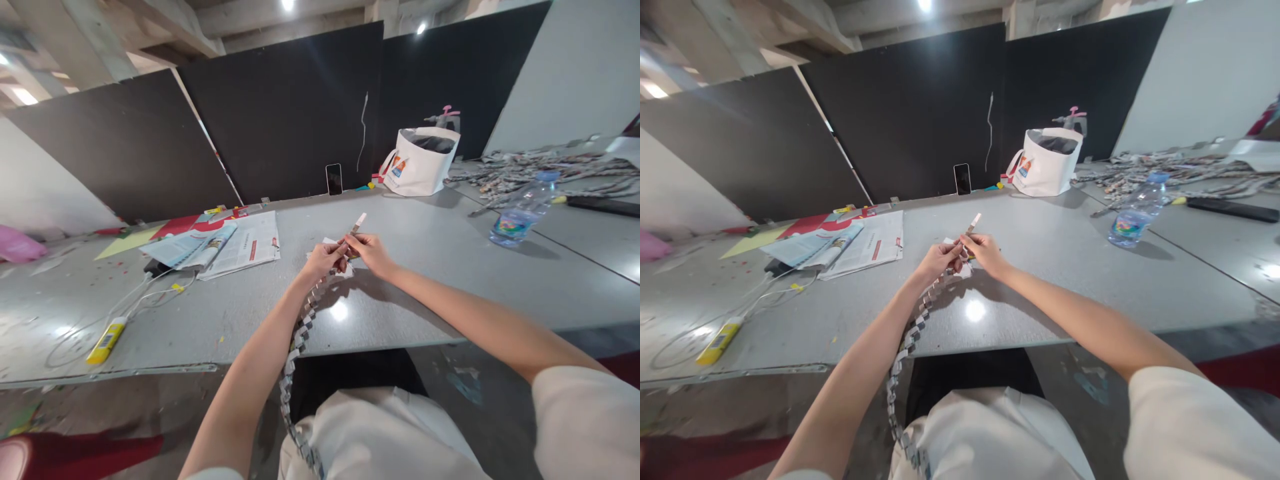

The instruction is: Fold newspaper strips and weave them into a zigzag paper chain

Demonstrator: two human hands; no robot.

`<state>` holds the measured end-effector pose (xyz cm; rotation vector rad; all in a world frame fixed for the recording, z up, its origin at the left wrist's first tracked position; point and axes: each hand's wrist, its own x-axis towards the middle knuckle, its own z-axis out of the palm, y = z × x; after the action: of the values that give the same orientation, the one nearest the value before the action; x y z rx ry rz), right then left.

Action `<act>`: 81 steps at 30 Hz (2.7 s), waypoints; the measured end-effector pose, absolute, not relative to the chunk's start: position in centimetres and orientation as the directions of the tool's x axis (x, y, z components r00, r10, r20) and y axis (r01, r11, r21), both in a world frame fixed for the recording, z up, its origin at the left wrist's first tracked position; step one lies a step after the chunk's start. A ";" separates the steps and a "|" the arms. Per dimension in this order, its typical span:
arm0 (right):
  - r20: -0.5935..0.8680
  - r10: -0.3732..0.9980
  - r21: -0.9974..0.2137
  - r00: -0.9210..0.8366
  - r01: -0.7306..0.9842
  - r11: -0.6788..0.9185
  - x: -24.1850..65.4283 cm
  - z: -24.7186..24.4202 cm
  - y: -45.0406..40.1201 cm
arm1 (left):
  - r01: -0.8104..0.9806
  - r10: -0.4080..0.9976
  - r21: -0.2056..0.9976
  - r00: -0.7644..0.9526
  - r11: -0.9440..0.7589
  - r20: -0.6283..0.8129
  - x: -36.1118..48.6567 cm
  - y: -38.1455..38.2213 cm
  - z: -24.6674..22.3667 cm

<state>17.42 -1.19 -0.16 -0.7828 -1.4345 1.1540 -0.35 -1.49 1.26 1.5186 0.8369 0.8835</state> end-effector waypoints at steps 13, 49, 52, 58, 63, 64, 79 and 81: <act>0.359 0.929 -0.891 0.089 -0.264 0.369 19.4 0.3 2.0 | 0.090 0.865 0.988 0.497 -0.125 0.064 -0.2 -2.1 1.6; 0.487 0.797 -0.831 -0.357 0.092 0.549 19.0 -2.0 0.1 | -0.125 0.823 0.978 0.564 0.168 -0.069 -0.4 -2.3 1.8; 0.495 0.787 -0.817 -0.369 0.112 0.566 19.0 -1.8 -0.1 | -0.109 0.836 0.984 0.546 0.143 -0.062 -0.3 -2.2 1.5; 0.459 0.815 -0.839 -0.354 0.130 0.528 18.9 -1.6 -0.2 | -0.092 0.840 0.991 0.542 0.102 -0.036 -0.3 -2.1 1.3; 0.397 0.858 -0.907 -0.326 0.002 0.420 18.7 -1.5 -0.1 | -0.105 0.829 0.984 0.556 0.145 -0.063 -0.3 -2.1 1.4; 0.385 0.863 -0.916 -0.326 -0.019 0.402 18.7 -1.4 -0.1 | -0.103 0.830 0.984 0.554 0.145 -0.065 -0.2 -2.1 1.5; 0.452 0.814 -0.812 -0.366 0.208 0.545 19.0 -1.8 0.2 | -0.066 0.848 0.985 0.519 0.160 -0.103 -0.4 -1.7 0.8; 0.478 0.794 -0.787 -0.375 0.219 0.577 19.0 -1.6 0.1 | -0.082 0.852 0.981 0.512 0.177 -0.111 -0.3 -1.7 0.8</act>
<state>19.00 0.10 -1.61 -0.8178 -1.8917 0.7889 -0.29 -1.66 0.83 1.2163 0.7975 0.7704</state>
